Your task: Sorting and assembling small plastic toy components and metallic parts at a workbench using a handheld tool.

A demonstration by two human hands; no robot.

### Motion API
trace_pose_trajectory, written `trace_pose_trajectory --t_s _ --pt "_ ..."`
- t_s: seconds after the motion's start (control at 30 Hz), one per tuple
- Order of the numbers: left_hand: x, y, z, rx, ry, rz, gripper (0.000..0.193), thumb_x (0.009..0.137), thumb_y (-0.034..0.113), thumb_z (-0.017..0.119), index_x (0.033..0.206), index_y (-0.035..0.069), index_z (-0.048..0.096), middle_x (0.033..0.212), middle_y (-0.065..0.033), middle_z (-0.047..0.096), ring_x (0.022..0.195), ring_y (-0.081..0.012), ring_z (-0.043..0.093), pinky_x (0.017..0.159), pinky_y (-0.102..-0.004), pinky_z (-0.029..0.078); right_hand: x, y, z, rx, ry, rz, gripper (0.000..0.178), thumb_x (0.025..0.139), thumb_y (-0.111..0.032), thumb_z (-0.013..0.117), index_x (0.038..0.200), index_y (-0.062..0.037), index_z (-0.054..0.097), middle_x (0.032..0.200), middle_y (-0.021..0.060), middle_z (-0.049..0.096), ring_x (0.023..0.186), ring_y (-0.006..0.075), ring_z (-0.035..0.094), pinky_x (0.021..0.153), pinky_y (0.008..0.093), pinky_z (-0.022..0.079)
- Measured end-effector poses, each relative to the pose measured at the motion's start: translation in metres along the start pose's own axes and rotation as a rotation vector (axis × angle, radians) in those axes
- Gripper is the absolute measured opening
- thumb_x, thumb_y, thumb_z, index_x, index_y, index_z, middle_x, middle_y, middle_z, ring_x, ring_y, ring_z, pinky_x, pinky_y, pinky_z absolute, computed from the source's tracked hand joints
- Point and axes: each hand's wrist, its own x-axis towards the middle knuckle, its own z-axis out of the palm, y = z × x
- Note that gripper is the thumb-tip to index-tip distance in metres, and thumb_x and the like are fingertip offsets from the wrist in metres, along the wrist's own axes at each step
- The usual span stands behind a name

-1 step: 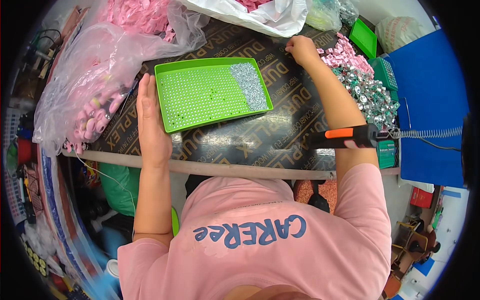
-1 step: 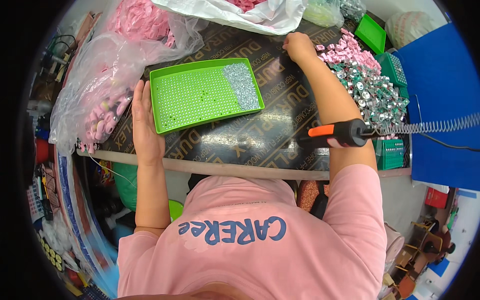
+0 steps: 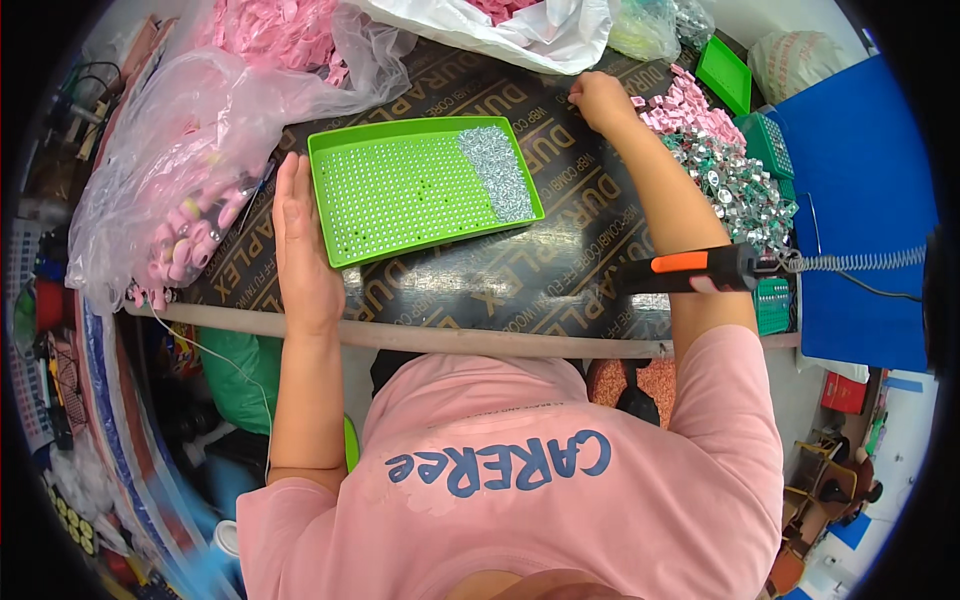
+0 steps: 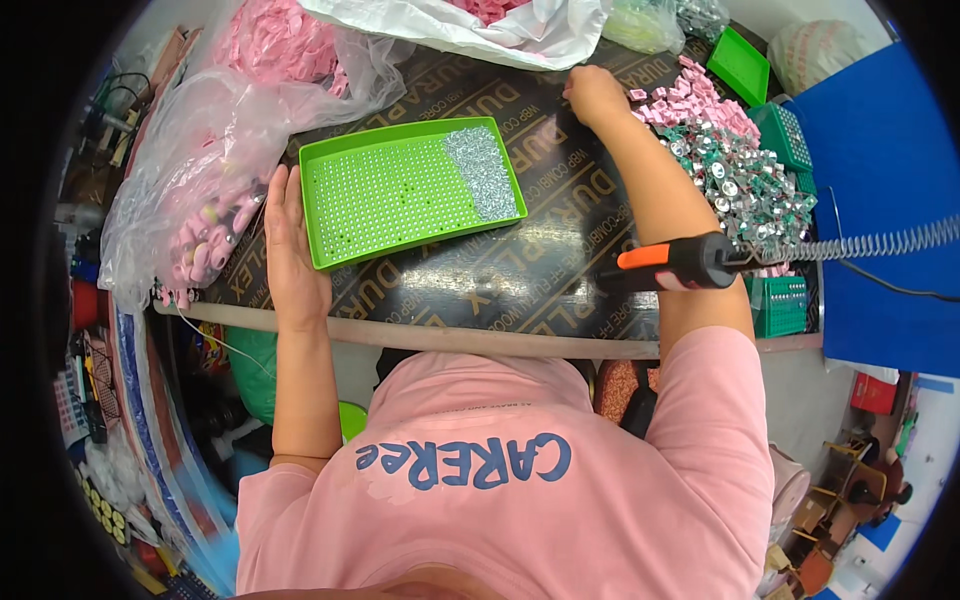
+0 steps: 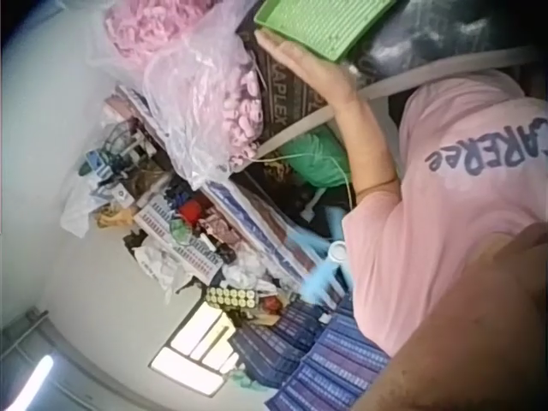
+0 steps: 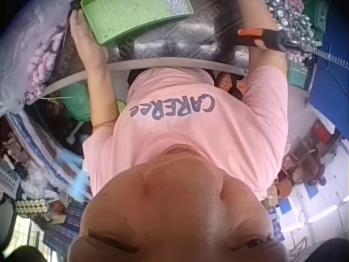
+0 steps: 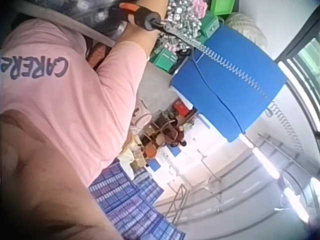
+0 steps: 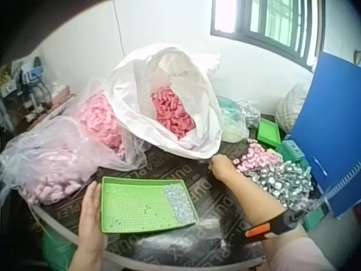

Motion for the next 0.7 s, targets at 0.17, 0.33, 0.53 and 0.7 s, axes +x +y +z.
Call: trace_pose_trajectory --t_s 0.17,0.33,0.53,0.7 --pt "-0.011 -0.026 -0.015 0.038 0.014 0.005 0.066 0.111 0.043 0.035 0.159 0.0 0.02 0.165 -0.0201 0.024 0.151 -0.0287 0.028 0.123 -0.0409 0.024 -0.071 0.002 -0.047 0.319 -0.254 -0.098 0.011 0.088 -0.013 0.067 0.087 -0.0027 0.066 0.085 0.0153 0.069 0.08 0.0317 0.066 0.072 0.0411 0.052" --pt "-0.011 -0.037 -0.01 -0.036 0.023 -0.019 0.065 0.109 0.038 0.041 0.158 -0.001 0.021 0.164 -0.0187 0.025 0.152 -0.028 0.025 0.123 -0.0409 0.021 -0.204 0.021 -0.172 0.174 -0.891 0.062 0.013 0.077 -0.008 0.069 0.09 -0.0054 0.071 0.08 0.0085 0.072 0.075 0.0213 0.068 0.069 0.0352 0.054" --pt "-0.009 -0.059 0.011 -0.075 0.031 -0.075 0.059 0.108 0.032 0.044 0.156 0.001 0.027 0.153 -0.0146 0.041 0.138 -0.0233 0.043 0.116 -0.0381 0.033 -0.245 0.052 -0.202 0.114 -1.185 0.214 0.024 0.078 -0.014 0.076 0.101 -0.0088 0.078 0.088 0.004 0.077 0.079 0.0158 0.071 0.076 0.0353 0.058" --pt "-0.023 -0.073 0.016 -0.049 0.048 -0.124 0.056 0.108 0.024 0.045 0.156 0.003 0.028 0.154 -0.0137 0.04 0.139 -0.0227 0.041 0.116 -0.0377 0.031 -0.116 0.09 -0.156 0.378 -0.31 0.161 0.018 0.083 -0.018 0.075 0.093 -0.0017 0.074 0.08 0.0113 0.072 0.072 0.0216 0.067 0.069 0.0362 0.054"
